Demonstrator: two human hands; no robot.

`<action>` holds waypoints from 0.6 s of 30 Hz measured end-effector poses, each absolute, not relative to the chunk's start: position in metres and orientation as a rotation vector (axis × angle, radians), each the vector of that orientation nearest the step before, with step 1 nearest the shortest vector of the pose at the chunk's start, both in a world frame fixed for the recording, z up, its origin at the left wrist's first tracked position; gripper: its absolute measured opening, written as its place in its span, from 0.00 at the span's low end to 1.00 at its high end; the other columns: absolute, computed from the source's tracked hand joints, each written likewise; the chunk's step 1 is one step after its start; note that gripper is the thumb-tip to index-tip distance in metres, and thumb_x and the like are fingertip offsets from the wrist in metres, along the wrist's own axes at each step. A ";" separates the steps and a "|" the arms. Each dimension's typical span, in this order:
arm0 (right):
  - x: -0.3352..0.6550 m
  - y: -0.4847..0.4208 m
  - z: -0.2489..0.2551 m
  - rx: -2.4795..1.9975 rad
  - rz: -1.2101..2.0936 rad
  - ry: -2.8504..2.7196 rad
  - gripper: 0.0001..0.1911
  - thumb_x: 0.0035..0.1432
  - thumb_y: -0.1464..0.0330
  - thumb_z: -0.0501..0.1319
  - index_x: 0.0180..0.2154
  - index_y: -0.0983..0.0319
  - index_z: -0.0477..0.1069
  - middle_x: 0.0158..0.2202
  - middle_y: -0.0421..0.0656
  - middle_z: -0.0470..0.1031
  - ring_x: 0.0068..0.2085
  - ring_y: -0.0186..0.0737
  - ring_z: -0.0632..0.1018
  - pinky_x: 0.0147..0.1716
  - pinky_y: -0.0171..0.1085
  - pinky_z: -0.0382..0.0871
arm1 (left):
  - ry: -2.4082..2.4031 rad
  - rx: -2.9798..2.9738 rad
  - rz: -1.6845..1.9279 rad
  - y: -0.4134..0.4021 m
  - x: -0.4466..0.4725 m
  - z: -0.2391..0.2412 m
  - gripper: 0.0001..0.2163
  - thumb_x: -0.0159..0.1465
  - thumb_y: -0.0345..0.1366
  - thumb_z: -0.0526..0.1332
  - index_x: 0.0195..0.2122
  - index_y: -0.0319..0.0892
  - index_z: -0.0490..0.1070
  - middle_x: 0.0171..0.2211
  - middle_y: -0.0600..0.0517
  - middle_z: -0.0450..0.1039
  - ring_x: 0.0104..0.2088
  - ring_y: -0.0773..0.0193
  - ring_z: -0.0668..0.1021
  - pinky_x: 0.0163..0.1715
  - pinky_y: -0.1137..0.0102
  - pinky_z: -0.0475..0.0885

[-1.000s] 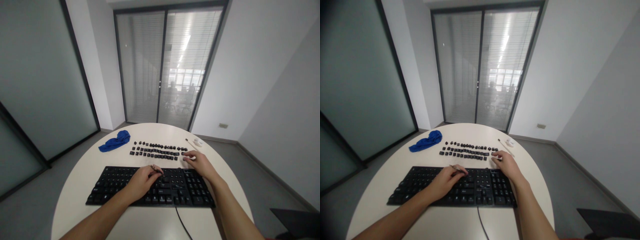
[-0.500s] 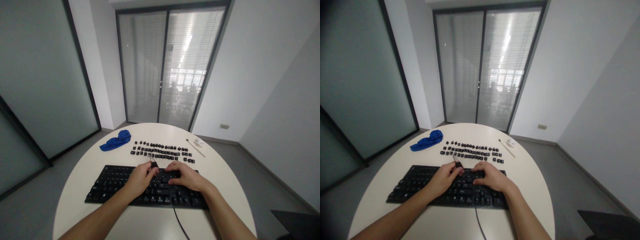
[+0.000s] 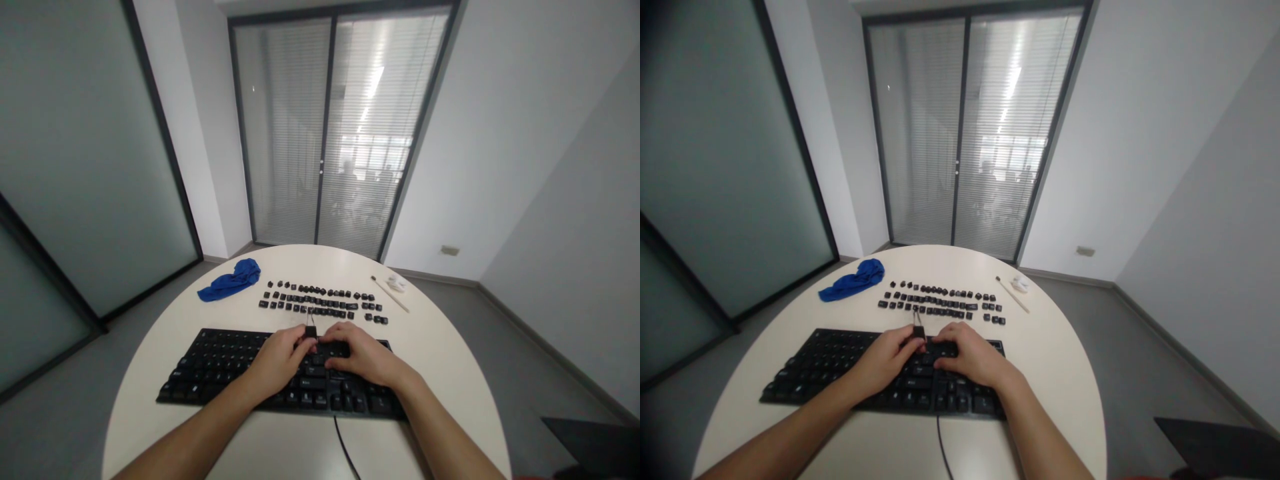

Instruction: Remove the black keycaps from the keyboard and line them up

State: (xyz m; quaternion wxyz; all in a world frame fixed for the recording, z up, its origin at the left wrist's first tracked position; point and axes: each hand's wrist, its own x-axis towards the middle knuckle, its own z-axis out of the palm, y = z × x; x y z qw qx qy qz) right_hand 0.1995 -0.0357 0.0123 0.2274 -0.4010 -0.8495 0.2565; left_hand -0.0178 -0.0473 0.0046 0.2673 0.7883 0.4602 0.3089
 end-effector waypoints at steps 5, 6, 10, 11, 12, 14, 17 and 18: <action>0.200 -0.034 0.011 -1.090 0.690 -2.354 0.19 0.51 0.65 0.70 0.47 0.56 0.76 0.44 0.43 0.75 0.47 0.45 0.73 0.51 0.42 0.64 | 1.262 2.133 0.831 -0.048 -0.016 0.004 0.12 0.68 0.39 0.53 0.30 0.42 0.69 0.29 0.51 0.76 0.32 0.59 0.76 0.33 0.70 0.66; 0.200 -0.034 0.011 -1.087 0.691 -2.357 0.19 0.51 0.64 0.70 0.46 0.56 0.76 0.44 0.43 0.75 0.47 0.45 0.73 0.51 0.42 0.64 | 1.264 2.134 0.827 -0.048 -0.016 0.005 0.12 0.68 0.39 0.52 0.30 0.42 0.69 0.29 0.51 0.76 0.32 0.59 0.76 0.33 0.70 0.66; 0.200 -0.034 0.010 -1.085 0.688 -2.360 0.19 0.51 0.63 0.70 0.46 0.56 0.75 0.45 0.43 0.75 0.47 0.45 0.73 0.51 0.42 0.64 | 1.250 2.132 0.824 -0.048 -0.016 0.006 0.12 0.68 0.39 0.53 0.30 0.42 0.69 0.29 0.51 0.76 0.32 0.60 0.76 0.34 0.70 0.67; 0.200 -0.034 0.009 -1.087 0.687 -2.360 0.19 0.51 0.63 0.70 0.47 0.56 0.75 0.45 0.43 0.75 0.47 0.45 0.73 0.51 0.42 0.64 | 1.242 2.125 0.829 -0.047 -0.016 0.007 0.12 0.68 0.39 0.53 0.30 0.42 0.69 0.29 0.51 0.76 0.31 0.60 0.76 0.34 0.70 0.67; 0.200 -0.034 0.009 -1.090 0.688 -2.359 0.19 0.52 0.63 0.70 0.47 0.56 0.75 0.45 0.43 0.75 0.47 0.44 0.73 0.51 0.42 0.64 | 1.231 2.114 0.837 -0.047 -0.016 0.007 0.12 0.68 0.39 0.53 0.30 0.42 0.69 0.29 0.51 0.76 0.31 0.60 0.76 0.35 0.70 0.67; 0.200 -0.034 0.009 -1.093 0.690 -2.360 0.19 0.52 0.62 0.69 0.47 0.56 0.75 0.44 0.43 0.75 0.47 0.45 0.73 0.50 0.42 0.65 | 1.193 2.081 0.846 -0.045 -0.016 0.007 0.12 0.68 0.38 0.52 0.30 0.42 0.70 0.29 0.52 0.77 0.32 0.60 0.77 0.35 0.70 0.67; 0.200 -0.034 0.010 -1.084 0.697 -2.356 0.19 0.51 0.63 0.70 0.46 0.57 0.75 0.44 0.43 0.75 0.47 0.44 0.73 0.51 0.42 0.64 | 1.162 2.056 0.815 -0.046 -0.015 0.006 0.13 0.68 0.38 0.52 0.30 0.42 0.71 0.30 0.52 0.77 0.34 0.60 0.77 0.36 0.70 0.68; 0.200 -0.034 0.010 -1.079 0.700 -2.352 0.19 0.50 0.63 0.70 0.46 0.57 0.75 0.44 0.43 0.75 0.47 0.44 0.73 0.51 0.41 0.64 | 1.180 2.074 0.794 -0.046 -0.014 0.005 0.13 0.68 0.38 0.52 0.30 0.42 0.71 0.31 0.52 0.77 0.34 0.60 0.77 0.36 0.70 0.67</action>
